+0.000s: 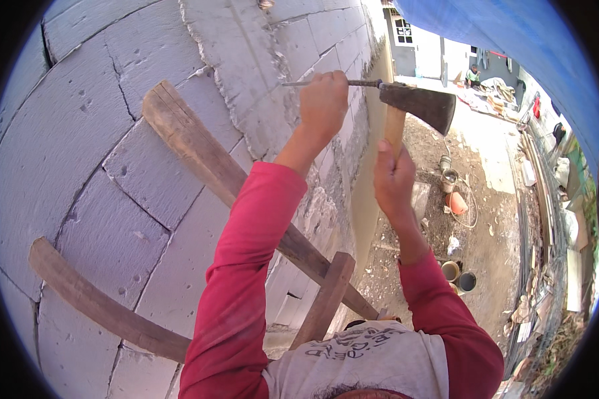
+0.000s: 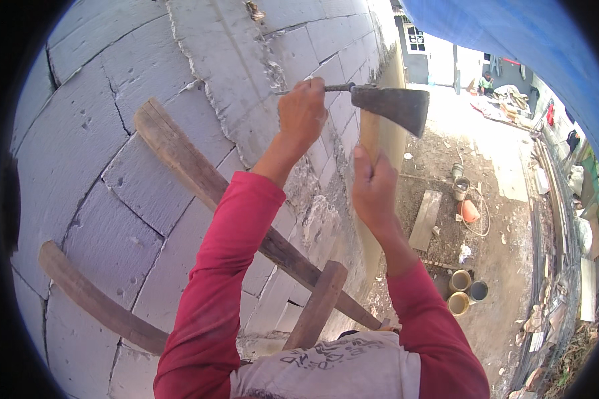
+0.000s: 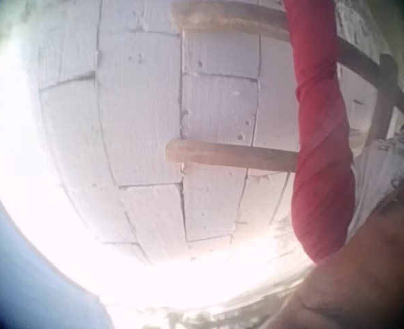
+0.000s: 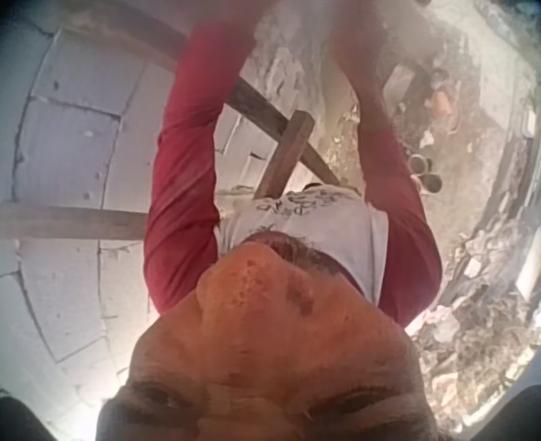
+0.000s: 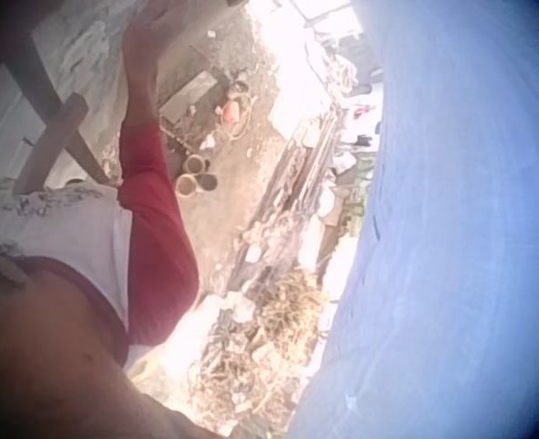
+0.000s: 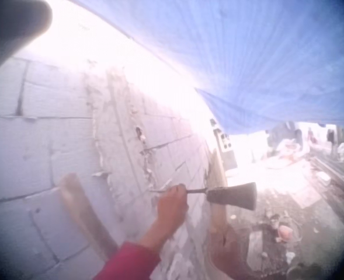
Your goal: The person uses a hammer and a chisel to chip away at the surface of a white block wall. They repeatedly strike the chisel against the wall to remove material, working on a vertical section of the wall.
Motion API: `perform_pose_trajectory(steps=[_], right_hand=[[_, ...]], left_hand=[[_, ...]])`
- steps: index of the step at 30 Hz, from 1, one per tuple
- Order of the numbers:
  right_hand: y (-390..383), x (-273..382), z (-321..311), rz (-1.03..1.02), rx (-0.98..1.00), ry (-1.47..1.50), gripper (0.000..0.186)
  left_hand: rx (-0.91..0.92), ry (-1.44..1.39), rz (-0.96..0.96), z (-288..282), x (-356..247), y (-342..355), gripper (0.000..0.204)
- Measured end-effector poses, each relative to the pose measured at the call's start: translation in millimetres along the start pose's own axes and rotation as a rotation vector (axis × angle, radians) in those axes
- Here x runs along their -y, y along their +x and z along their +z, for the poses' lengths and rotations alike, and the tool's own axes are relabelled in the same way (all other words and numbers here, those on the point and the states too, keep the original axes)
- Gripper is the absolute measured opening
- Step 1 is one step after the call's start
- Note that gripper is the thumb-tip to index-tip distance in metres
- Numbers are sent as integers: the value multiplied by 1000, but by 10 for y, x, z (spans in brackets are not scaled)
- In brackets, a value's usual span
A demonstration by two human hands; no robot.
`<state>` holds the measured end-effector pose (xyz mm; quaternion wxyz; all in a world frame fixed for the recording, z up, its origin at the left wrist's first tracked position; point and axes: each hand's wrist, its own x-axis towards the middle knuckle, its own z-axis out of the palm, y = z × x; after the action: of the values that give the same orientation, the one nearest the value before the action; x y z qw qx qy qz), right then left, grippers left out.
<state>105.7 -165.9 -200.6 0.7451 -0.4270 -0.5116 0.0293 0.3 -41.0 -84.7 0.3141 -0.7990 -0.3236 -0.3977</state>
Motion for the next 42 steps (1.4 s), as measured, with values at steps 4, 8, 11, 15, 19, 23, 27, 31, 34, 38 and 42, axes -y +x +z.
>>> perform_pose_trajectory(steps=[4, 8, 11, 15, 19, 23, 27, 31, 34, 38, 42], right_hand=[[182, 423, -345, 78, -147, 466, 39], [355, 817, -406, -446, -624, 929, 44], [36, -311, -114, -305, -223, -126, 29], [31, -99, -286, -25, 24, -68, 33], [394, 520, -613, -333, -371, 479, 35], [180, -212, -276, -497, -188, -46, 35], [-131, -365, 28, 47, 168, -97, 38], [-160, -233, -196, 110, -76, 164, 41], [-64, 241, -404, 315, -151, 417, 42], [15, 248, -471, 300, -180, 415, 42], [54, 329, -424, 302, -178, 453, 42]], left_hand=[[-35, -24, -20, 62, 33, -22, 19], [-19, -22, -5, 110, 14, -1, 19], [-27, -33, 9, 86, -81, 59, 19], [-55, 15, 21, 161, 80, 17, 18], [-21, 2, 15, 145, 46, -69, 17], [-50, -8, 13, 194, -48, 54, 17], [116, -71, -84, 192, 272, 58, 20], [-47, -74, 113, 162, -67, -36, 20], [-110, -31, 145, 76, -150, -22, 19], [-94, 0, 79, 39, -155, -1, 20], [-31, 64, 69, 39, -107, -1, 22]])
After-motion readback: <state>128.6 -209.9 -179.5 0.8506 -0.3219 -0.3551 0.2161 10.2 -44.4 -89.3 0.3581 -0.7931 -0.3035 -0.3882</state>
